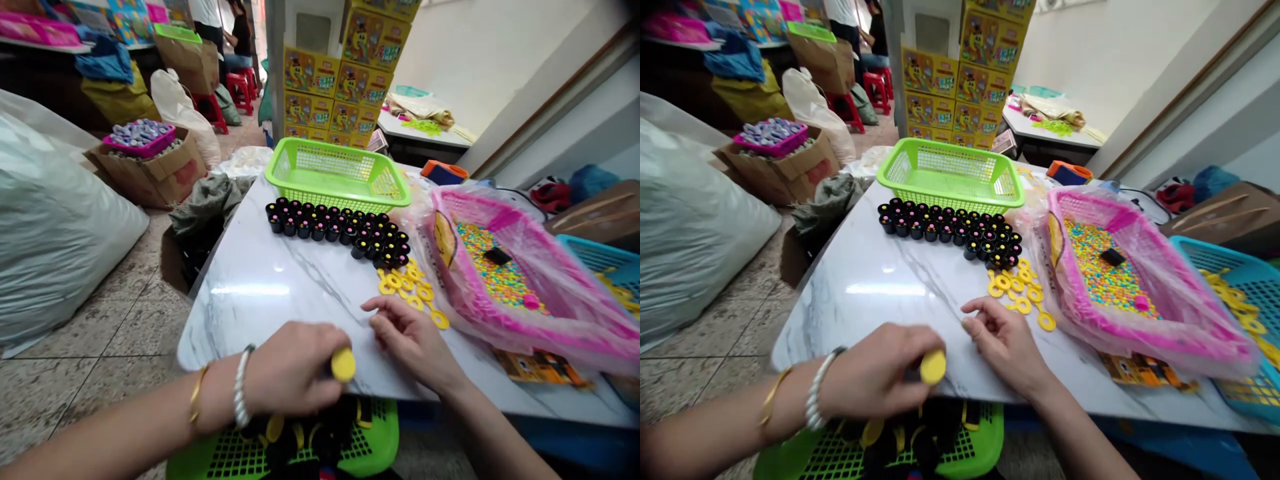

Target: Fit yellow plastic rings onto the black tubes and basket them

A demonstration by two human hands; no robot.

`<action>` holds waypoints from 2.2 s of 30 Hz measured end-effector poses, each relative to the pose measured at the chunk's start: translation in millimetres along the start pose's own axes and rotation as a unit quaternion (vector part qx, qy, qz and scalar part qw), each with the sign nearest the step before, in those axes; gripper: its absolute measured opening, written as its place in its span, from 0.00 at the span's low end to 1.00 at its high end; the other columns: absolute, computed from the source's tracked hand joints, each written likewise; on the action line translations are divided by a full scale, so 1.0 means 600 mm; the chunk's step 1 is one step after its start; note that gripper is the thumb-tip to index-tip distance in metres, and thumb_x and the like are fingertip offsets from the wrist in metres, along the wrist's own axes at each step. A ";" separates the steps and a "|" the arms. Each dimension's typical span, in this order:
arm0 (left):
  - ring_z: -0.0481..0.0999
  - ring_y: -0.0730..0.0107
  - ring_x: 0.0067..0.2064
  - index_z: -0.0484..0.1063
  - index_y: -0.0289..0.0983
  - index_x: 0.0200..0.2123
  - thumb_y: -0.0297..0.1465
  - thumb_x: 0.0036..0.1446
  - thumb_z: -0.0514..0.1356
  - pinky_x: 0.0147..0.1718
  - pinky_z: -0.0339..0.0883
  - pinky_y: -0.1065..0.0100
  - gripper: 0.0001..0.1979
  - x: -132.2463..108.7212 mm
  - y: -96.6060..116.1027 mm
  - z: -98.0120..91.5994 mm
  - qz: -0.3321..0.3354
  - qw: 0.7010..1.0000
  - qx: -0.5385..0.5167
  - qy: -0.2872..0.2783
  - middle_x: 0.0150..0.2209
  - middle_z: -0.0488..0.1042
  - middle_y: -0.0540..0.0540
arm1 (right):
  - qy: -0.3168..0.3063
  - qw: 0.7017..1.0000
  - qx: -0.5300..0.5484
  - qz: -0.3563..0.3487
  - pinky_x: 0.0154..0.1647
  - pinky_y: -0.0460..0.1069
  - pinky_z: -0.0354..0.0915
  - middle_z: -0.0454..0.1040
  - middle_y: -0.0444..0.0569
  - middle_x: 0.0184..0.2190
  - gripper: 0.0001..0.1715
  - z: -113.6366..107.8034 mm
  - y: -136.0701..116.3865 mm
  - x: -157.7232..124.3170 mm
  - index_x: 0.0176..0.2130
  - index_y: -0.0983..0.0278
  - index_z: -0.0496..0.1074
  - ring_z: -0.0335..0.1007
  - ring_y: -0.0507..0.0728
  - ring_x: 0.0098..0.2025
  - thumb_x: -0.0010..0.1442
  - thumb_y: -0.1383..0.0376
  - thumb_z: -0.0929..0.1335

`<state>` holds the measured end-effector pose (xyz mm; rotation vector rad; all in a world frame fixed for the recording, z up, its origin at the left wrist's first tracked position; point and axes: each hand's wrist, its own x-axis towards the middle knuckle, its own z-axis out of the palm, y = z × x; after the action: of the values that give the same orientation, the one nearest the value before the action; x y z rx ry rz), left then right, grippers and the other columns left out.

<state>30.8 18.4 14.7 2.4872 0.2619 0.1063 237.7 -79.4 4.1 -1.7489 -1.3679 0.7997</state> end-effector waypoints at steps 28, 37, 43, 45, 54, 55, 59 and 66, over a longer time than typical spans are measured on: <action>0.78 0.61 0.35 0.71 0.36 0.47 0.39 0.57 0.63 0.35 0.68 0.65 0.18 0.247 -0.098 -0.031 -0.139 0.954 0.105 0.244 0.31 0.77 0.46 | 0.071 0.991 -0.110 -0.005 0.28 0.48 0.64 0.67 0.43 0.31 0.21 -0.052 0.037 0.045 0.50 0.61 0.67 0.65 0.52 0.27 0.56 0.62 0.69; 0.71 0.71 0.26 0.72 0.35 0.41 0.36 0.55 0.64 0.28 0.62 0.71 0.13 0.165 -0.081 -0.033 -0.098 0.972 0.077 0.201 0.25 0.74 0.51 | 0.037 0.961 0.252 0.104 0.25 0.46 0.71 0.77 0.48 0.28 0.18 -0.065 0.027 0.055 0.35 0.64 0.70 0.74 0.52 0.24 0.52 0.55 0.75; 0.68 0.75 0.23 0.71 0.35 0.45 0.33 0.55 0.64 0.26 0.59 0.72 0.15 0.096 -0.064 -0.021 -0.085 0.981 -0.008 0.176 0.23 0.72 0.53 | -0.005 0.935 0.326 0.140 0.23 0.44 0.73 0.78 0.47 0.29 0.20 -0.047 0.005 0.072 0.38 0.65 0.73 0.75 0.51 0.24 0.48 0.59 0.78; 0.69 0.74 0.24 0.69 0.35 0.50 0.33 0.53 0.65 0.26 0.60 0.72 0.21 0.091 -0.066 -0.014 -0.095 0.977 -0.033 0.186 0.23 0.72 0.54 | -0.019 0.934 0.327 0.146 0.25 0.44 0.74 0.79 0.48 0.30 0.20 -0.034 0.001 0.079 0.39 0.65 0.74 0.76 0.51 0.25 0.48 0.59 0.77; 0.72 0.74 0.25 0.74 0.34 0.40 0.36 0.52 0.67 0.25 0.60 0.72 0.14 0.097 -0.076 -0.003 -0.106 0.971 -0.100 0.187 0.24 0.74 0.52 | -0.053 0.945 0.289 0.144 0.24 0.44 0.73 0.78 0.47 0.29 0.17 0.010 -0.006 0.100 0.36 0.66 0.76 0.75 0.51 0.25 0.49 0.59 0.77; 0.72 0.74 0.24 0.74 0.34 0.38 0.36 0.52 0.67 0.25 0.60 0.72 0.13 0.097 -0.075 -0.004 -0.112 0.971 -0.107 0.184 0.23 0.74 0.52 | -0.051 0.945 0.286 0.147 0.24 0.44 0.73 0.78 0.47 0.28 0.17 0.012 -0.005 0.100 0.36 0.66 0.75 0.75 0.50 0.25 0.49 0.59 0.77; 0.73 0.75 0.25 0.74 0.34 0.37 0.33 0.51 0.68 0.25 0.61 0.73 0.12 0.097 -0.073 -0.004 -0.128 0.967 -0.135 0.172 0.23 0.74 0.53 | -0.035 0.947 0.274 0.165 0.22 0.45 0.73 0.78 0.48 0.26 0.19 0.018 -0.003 0.098 0.35 0.66 0.74 0.74 0.51 0.23 0.47 0.58 0.78; 0.73 0.73 0.25 0.72 0.34 0.32 0.35 0.51 0.68 0.24 0.60 0.73 0.11 0.100 -0.071 -0.001 -0.132 0.968 -0.125 0.175 0.23 0.74 0.52 | -0.022 0.943 0.280 0.179 0.18 0.44 0.69 0.76 0.45 0.21 0.20 0.024 -0.010 0.097 0.32 0.66 0.72 0.70 0.50 0.18 0.45 0.56 0.78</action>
<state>82.1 65.1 -9.6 2.1494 0.6813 0.4406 236.0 -19.4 0.5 -1.5313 -0.7398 1.2885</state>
